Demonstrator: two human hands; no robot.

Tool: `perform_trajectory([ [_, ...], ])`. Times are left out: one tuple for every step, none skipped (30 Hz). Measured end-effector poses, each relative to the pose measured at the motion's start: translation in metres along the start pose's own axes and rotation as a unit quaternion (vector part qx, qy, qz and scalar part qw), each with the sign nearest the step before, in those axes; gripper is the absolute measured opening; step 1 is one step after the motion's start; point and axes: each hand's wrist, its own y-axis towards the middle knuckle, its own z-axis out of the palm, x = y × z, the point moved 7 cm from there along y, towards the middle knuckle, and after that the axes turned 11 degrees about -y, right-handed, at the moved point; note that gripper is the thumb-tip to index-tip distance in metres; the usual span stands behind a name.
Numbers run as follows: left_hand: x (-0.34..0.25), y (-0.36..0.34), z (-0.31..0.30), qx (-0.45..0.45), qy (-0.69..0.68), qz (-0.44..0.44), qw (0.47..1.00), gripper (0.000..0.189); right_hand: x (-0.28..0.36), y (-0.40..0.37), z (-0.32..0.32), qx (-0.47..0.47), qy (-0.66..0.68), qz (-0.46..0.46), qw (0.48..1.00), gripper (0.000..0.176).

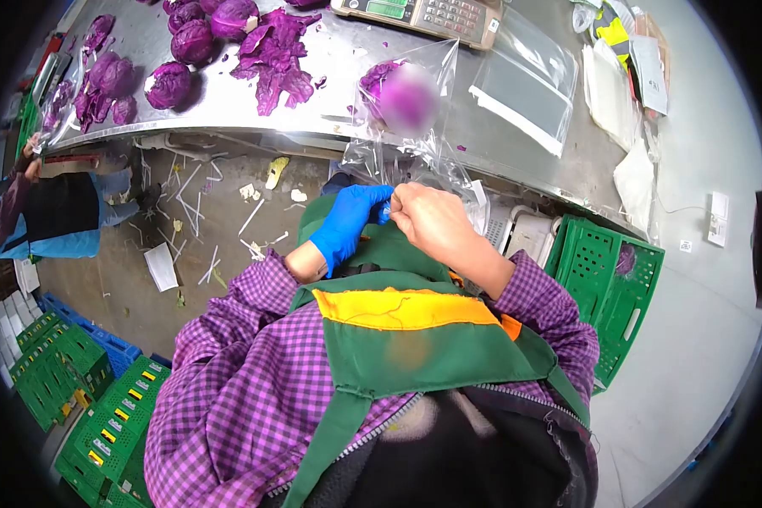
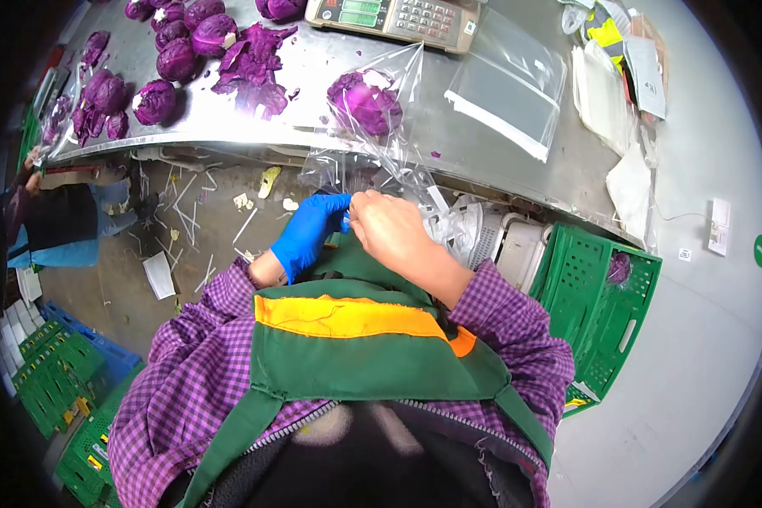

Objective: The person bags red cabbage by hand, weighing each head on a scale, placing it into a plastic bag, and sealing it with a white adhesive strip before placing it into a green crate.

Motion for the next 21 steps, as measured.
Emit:
perform_trajectory([
  [0.003, -0.002, 0.0, 0.0, 0.0, -0.002, 1.0, 0.024, 0.003, -0.002, 0.0, -0.019, -0.018, -0.029, 0.999, 0.011],
  [0.002, -0.004, 0.002, 0.008, 0.022, 0.008, 1.0, 0.024, 0.002, -0.004, -0.002, -0.019, -0.017, -0.029, 0.999, 0.011],
  [0.001, -0.005, 0.003, 0.016, 0.044, 0.019, 0.999, 0.024, 0.0, -0.005, -0.005, -0.006, 0.019, -0.028, 0.999, 0.011],
  [0.001, -0.005, 0.004, 0.016, 0.044, 0.019, 0.999, 0.024, -0.002, -0.007, -0.01, 0.006, 0.056, -0.028, 0.998, 0.011],
  [0.004, -0.005, 0.006, 0.008, 0.018, 0.011, 1.0, 0.024, -0.002, -0.011, -0.018, 0.007, 0.056, -0.028, 0.998, 0.011],
  [0.007, -0.004, 0.007, 0.0, -0.009, 0.003, 1.0, 0.024, -0.002, -0.02, -0.02, 0.063, 0.094, -0.027, 0.993, 0.01],
  [0.007, -0.004, 0.008, 0.001, -0.011, 0.003, 1.0, 0.024, -0.005, -0.031, -0.019, 0.118, 0.131, -0.025, 0.984, 0.01],
  [0.007, -0.005, 0.007, 0.011, 0.0, -0.007, 1.0, 0.024, -0.007, -0.045, -0.022, 0.115, 0.108, -0.062, 0.986, 0.013],
  [0.008, -0.007, 0.005, 0.02, 0.012, -0.017, 1.0, 0.025, -0.015, -0.065, -0.026, 0.11, 0.05, -0.072, 0.99, 0.014],
  [0.006, -0.008, 0.0, 0.02, 0.012, -0.016, 1.0, 0.025, -0.024, -0.089, -0.033, 0.103, -0.009, -0.083, 0.991, 0.015],
  [0.011, -0.01, -0.003, 0.037, 0.018, -0.056, 0.998, 0.025, -0.041, -0.118, -0.032, 0.178, -0.049, -0.045, 0.982, 0.016],
  [0.016, -0.012, -0.007, 0.054, 0.023, -0.096, 0.994, 0.031, -0.051, -0.148, -0.03, 0.29, -0.104, -0.008, 0.951, 0.015],
  [0.019, -0.013, -0.014, 0.055, 0.02, -0.094, 0.994, 0.031, -0.06, -0.182, -0.028, 0.397, -0.159, 0.03, 0.904, 0.013],
  [0.019, -0.011, -0.021, 0.067, 0.036, -0.03, 0.997, 0.039, -0.063, -0.219, -0.023, 0.475, -0.15, 0.02, 0.867, 0.013],
  [0.02, -0.007, -0.031, 0.079, 0.049, 0.035, 0.995, 0.052, -0.066, -0.244, -0.019, 0.55, -0.142, 0.011, 0.823, 0.013],
  [0.018, 0.002, -0.045, 0.088, 0.148, 0.065, 0.983, 0.076, -0.068, -0.236, -0.026, 0.552, -0.147, 0.013, 0.821, 0.013],
  [0.026, 0.01, -0.051, 0.088, 0.142, 0.068, 0.984, 0.076, -0.067, -0.208, -0.04, 0.468, -0.137, -0.004, 0.873, 0.018],
  [0.0, 0.005, -0.051, 0.009, 0.226, 0.214, 0.95, 0.078, -0.067, -0.177, -0.054, 0.38, -0.125, -0.025, 0.916, 0.025],
  [-0.026, -0.008, -0.048, -0.073, 0.303, 0.351, 0.883, 0.08, -0.085, -0.14, -0.061, 0.288, -0.198, 0.033, 0.936, 0.036],
  [-0.038, -0.011, -0.036, -0.067, 0.366, 0.391, 0.842, 0.083, -0.07, -0.091, -0.083, 0.105, -0.231, -0.015, 0.967, 0.047],
  [-0.038, -0.004, -0.033, -0.071, 0.363, 0.394, 0.842, 0.083, -0.054, -0.053, -0.095, 0.006, -0.228, -0.059, 0.972, 0.051],
])
